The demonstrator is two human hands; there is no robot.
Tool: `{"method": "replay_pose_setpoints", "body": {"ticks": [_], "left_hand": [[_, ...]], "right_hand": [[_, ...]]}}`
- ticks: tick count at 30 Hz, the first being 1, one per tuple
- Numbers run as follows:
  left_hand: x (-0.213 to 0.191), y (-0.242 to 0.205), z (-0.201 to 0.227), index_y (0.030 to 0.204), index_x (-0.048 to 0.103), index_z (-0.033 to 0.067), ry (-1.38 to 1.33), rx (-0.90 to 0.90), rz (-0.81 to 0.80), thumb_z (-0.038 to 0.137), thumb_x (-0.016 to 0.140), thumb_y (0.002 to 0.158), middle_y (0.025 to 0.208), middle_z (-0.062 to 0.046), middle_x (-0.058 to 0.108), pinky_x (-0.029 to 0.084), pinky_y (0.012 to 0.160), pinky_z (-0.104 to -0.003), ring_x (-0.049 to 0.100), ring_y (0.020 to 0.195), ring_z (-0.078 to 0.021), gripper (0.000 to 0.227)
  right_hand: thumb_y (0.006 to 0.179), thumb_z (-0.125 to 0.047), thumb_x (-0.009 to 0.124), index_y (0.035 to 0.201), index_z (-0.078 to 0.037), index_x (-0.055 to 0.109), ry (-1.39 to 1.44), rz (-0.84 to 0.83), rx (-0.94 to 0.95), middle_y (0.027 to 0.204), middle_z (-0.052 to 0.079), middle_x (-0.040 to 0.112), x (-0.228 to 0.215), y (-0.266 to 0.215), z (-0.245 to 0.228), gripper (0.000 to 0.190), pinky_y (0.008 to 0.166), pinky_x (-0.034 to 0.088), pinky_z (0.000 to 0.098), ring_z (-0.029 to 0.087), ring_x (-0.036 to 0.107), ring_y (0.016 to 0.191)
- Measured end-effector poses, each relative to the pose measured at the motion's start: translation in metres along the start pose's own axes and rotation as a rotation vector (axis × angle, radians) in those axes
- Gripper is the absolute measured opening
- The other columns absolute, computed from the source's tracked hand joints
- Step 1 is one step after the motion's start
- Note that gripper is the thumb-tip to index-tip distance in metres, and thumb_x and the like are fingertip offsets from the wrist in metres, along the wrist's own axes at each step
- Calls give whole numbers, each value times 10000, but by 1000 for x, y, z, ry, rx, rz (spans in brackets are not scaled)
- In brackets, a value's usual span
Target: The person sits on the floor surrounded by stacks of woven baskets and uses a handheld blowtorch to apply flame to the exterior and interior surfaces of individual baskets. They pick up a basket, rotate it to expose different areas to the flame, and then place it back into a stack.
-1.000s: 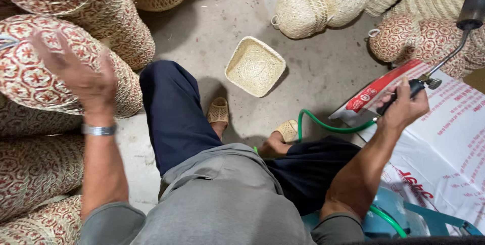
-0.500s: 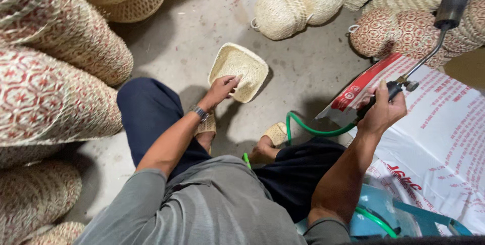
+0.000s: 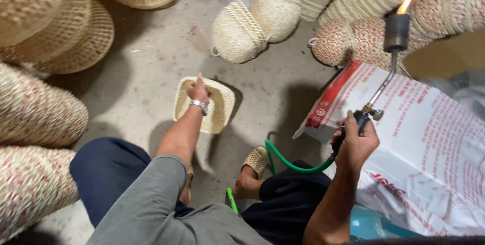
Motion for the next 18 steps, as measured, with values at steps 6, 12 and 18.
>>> {"method": "replay_pose_setpoints", "body": {"ticks": [6,12,18], "left_hand": [[35,52,75,923,550,25,-28,322,-325,85,713,892,836,-39,604,487,597,-349,549,693,-145,176],[57,-20,94,1176,609,-4,604,451,-634,313,581,1019,1045,-123,667,486,775,-370,612,894,-221,355],[76,-297,127,1379,560,73,423,170,-1552,330,508,1043,1261,-53,685,533,939,-266,657,1113,-118,427]], "right_hand": [[1014,-170,682,961,-42,585,9,32,22,795,69,655,-3,3,8,169,448,453,262,93,547,526],[1002,-89,678,1078,-37,595,138,-62,-77,811,41,611,28,-9,29,124,601,503,271,109,589,655],[1040,-89,614,1244,-53,534,175,-166,40,942,31,531,100,-57,80,221,637,477,269,106,518,737]]}}
Point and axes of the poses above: each hand's wrist, its own y-axis towards the middle knuckle, its own x-axis out of the palm, z = x × y, the point moved 6 cm from there along y, towards the middle knuckle
